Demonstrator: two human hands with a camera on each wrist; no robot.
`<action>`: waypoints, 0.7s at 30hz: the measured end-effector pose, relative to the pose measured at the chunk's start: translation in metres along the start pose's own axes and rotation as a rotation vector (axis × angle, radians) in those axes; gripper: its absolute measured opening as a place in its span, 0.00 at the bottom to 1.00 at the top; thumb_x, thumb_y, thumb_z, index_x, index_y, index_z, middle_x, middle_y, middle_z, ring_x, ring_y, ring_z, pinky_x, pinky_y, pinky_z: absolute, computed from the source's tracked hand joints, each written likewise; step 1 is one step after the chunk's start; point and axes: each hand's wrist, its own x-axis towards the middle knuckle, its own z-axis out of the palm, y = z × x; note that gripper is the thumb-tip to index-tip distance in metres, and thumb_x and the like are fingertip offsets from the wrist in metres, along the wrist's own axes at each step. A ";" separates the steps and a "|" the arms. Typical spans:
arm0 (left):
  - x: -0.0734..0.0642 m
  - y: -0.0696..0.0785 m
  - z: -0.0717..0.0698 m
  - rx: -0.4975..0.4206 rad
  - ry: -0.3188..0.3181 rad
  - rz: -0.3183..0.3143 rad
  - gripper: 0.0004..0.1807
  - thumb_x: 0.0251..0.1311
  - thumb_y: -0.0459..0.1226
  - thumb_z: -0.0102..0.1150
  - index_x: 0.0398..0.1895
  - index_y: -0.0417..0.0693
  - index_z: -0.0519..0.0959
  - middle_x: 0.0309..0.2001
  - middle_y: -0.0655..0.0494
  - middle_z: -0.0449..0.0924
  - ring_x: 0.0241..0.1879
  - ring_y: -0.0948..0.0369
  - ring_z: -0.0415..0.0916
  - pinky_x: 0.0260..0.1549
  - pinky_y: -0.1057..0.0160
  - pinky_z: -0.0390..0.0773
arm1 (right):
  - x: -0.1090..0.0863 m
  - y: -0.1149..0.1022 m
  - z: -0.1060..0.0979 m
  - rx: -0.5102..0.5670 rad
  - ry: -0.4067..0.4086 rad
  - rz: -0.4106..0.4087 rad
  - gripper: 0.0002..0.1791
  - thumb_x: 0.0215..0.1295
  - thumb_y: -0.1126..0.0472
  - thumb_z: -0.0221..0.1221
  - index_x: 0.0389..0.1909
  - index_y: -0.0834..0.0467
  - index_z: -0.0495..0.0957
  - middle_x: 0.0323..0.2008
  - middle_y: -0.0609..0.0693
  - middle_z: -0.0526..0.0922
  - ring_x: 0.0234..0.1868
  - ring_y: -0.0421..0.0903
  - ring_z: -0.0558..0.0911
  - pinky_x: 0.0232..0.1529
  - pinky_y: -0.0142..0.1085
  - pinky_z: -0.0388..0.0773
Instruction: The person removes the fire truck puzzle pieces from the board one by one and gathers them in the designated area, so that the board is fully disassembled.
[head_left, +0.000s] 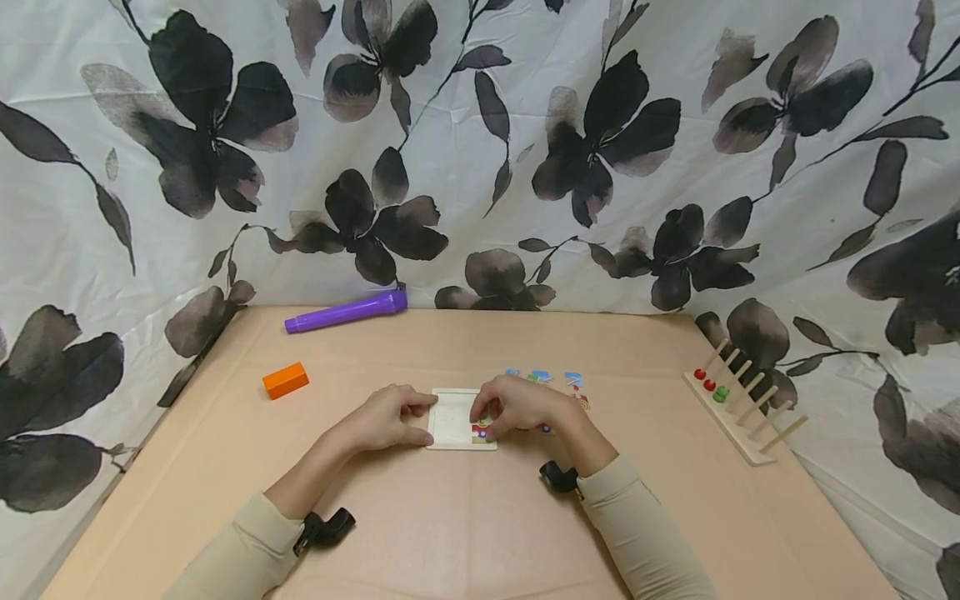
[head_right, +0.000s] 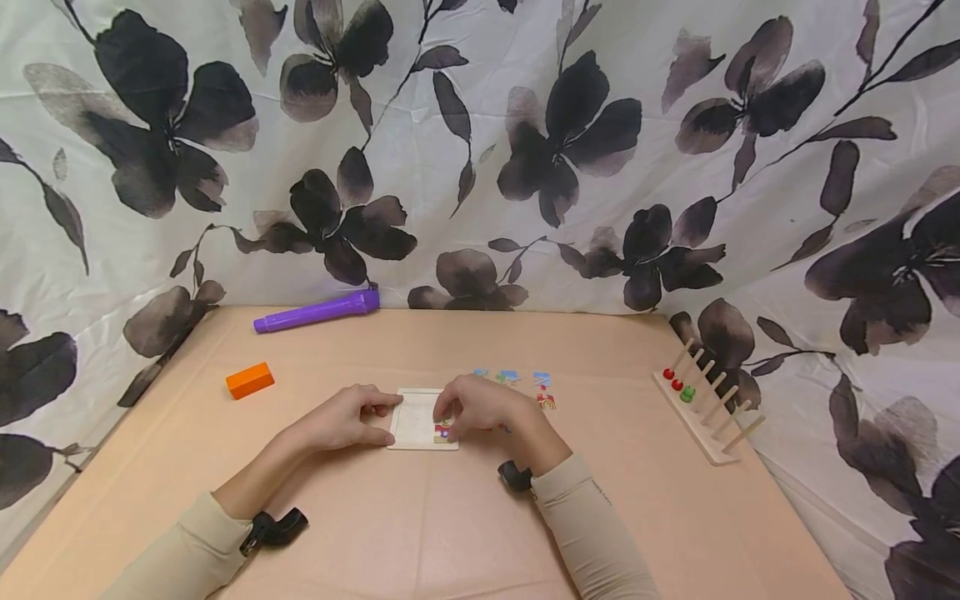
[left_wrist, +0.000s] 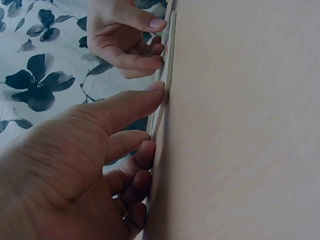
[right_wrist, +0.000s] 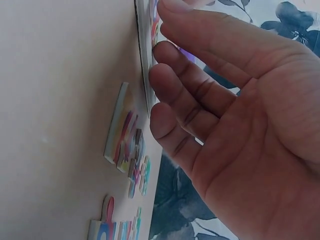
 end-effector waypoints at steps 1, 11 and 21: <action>0.000 0.000 0.000 -0.001 0.000 0.000 0.36 0.50 0.45 0.81 0.64 0.42 0.82 0.40 0.57 0.82 0.41 0.59 0.73 0.45 0.61 0.70 | 0.000 0.000 0.000 -0.004 0.000 -0.002 0.14 0.55 0.64 0.77 0.43 0.52 0.89 0.40 0.46 0.86 0.34 0.40 0.78 0.35 0.31 0.76; 0.001 -0.001 0.000 -0.005 0.001 0.005 0.36 0.50 0.45 0.81 0.64 0.42 0.82 0.39 0.57 0.82 0.41 0.59 0.72 0.44 0.62 0.70 | 0.002 -0.002 0.004 -0.013 -0.018 -0.006 0.14 0.55 0.66 0.76 0.42 0.50 0.89 0.41 0.44 0.85 0.36 0.40 0.78 0.38 0.31 0.76; 0.001 -0.002 0.001 -0.006 0.001 0.008 0.36 0.50 0.45 0.81 0.64 0.42 0.82 0.40 0.57 0.82 0.41 0.59 0.73 0.45 0.61 0.70 | 0.000 -0.004 0.005 -0.005 -0.019 -0.011 0.13 0.56 0.67 0.76 0.41 0.51 0.89 0.41 0.48 0.84 0.35 0.41 0.77 0.37 0.31 0.74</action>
